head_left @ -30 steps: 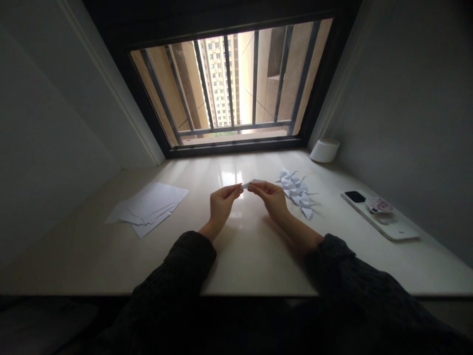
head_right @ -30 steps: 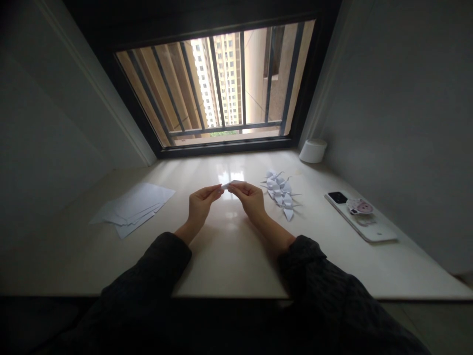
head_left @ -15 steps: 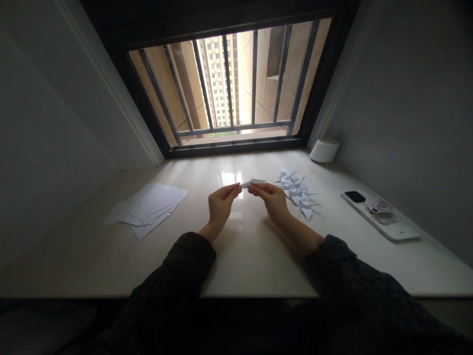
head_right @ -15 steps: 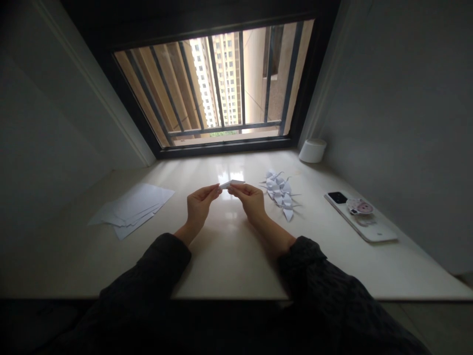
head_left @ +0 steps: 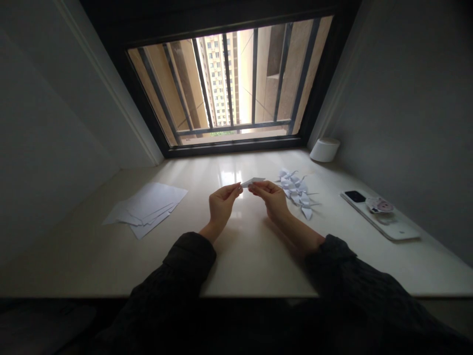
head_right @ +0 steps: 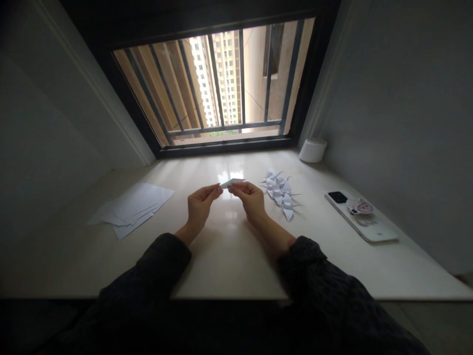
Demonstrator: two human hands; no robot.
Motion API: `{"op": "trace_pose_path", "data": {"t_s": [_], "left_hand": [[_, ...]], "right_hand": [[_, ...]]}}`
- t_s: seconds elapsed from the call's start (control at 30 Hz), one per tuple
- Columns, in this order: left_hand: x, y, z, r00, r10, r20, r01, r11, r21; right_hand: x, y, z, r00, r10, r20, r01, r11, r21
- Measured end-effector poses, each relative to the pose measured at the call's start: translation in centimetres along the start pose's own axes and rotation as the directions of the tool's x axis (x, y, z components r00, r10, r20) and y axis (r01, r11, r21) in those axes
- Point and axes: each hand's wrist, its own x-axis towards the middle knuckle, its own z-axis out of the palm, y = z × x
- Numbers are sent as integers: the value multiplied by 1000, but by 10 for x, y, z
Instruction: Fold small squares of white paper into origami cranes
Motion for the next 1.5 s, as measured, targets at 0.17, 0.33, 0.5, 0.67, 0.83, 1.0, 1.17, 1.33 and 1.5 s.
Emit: {"op": "trace_pose_path", "data": {"t_s": [0.17, 0.33, 0.5, 0.67, 0.83, 1.0, 1.17, 1.33, 1.5], "left_hand": [[0, 0, 0, 999, -40, 2, 41, 999, -25], [0, 2, 1, 996, -84, 8, 84, 996, -33], [0, 2, 2, 996, -84, 15, 84, 996, -37], [0, 4, 2, 997, -80, 0, 80, 996, -30], [-1, 6, 3, 997, -67, -23, 67, 998, -17], [-4, 5, 1, 1000, -18, 22, 18, 1000, 13], [-1, 5, -2, 997, -70, 31, 70, 998, -4], [2, 1, -4, 987, -122, 106, 105, 982, 154], [0, 0, -2, 974, -184, 132, 152, 963, 224]], "right_hand": [[0, 0, -1, 1000, -10, 1, 10, 1000, 13], [2, 3, -3, 1000, -15, 1, 15, 999, -31], [4, 5, -5, 1000, -10, 3, 10, 1000, -29], [5, 6, -5, 1000, 0, 5, 0, 1000, -8], [3, 5, -4, 1000, 1, 6, -1, 1000, 3], [3, 3, -4, 999, -40, -3, 40, 999, -27], [5, 1, -6, 994, -112, 19, 113, 988, -107], [5, -2, -7, 971, -193, 140, 223, 944, -243], [5, -1, -9, 966, -233, 115, 258, 910, -324]]}}
